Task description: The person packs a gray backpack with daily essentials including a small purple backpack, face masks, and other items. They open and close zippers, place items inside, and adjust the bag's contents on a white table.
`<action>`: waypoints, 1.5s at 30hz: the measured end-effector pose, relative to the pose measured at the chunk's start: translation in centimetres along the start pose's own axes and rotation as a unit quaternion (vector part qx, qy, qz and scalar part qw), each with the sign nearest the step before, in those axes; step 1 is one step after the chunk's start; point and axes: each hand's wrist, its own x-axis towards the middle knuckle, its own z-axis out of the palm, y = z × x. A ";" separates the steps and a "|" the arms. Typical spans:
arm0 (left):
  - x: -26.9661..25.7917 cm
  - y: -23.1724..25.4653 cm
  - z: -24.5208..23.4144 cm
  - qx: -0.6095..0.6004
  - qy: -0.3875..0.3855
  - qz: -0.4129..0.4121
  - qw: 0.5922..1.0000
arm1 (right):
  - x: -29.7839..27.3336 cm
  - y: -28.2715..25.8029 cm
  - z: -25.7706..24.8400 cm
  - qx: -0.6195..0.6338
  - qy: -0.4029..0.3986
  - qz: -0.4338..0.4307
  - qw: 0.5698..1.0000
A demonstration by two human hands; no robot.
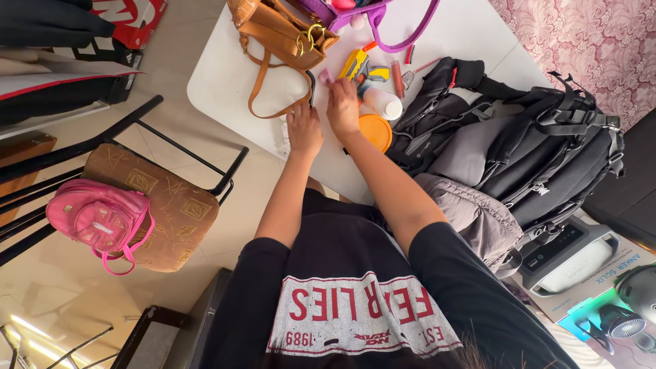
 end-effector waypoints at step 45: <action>-12.6 25.2 -7.9 -0.229 -0.132 0.584 0.767 | -27.8 2.8 -35.7 -0.027 0.101 0.182 0.978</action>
